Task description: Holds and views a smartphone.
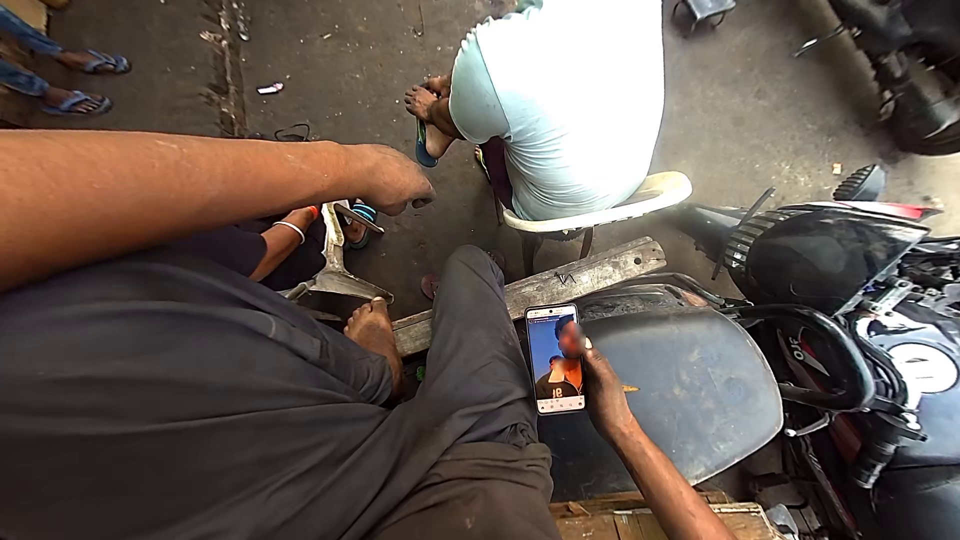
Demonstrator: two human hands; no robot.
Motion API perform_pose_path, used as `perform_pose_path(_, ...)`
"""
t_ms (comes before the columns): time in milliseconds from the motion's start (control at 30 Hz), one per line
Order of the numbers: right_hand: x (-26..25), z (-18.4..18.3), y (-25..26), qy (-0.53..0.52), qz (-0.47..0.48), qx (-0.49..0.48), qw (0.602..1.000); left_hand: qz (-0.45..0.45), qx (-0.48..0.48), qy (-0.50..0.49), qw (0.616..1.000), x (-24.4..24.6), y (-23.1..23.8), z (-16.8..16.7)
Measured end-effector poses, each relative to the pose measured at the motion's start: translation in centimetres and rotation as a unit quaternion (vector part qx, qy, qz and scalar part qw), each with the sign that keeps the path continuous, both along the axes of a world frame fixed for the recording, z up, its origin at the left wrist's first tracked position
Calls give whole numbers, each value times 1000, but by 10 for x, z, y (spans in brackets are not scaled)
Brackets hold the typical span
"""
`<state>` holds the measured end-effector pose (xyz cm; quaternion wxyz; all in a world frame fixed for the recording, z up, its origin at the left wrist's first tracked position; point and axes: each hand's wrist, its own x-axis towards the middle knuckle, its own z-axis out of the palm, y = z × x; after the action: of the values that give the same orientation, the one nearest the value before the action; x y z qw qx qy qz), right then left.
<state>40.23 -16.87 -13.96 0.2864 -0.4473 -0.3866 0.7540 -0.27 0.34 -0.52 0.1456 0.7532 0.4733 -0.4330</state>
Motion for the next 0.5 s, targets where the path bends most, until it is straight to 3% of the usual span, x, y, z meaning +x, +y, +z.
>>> perform_pose_path(500,0,1,-1,-4,-2,-6,1000,5,0,8,1000,1,-1,0)
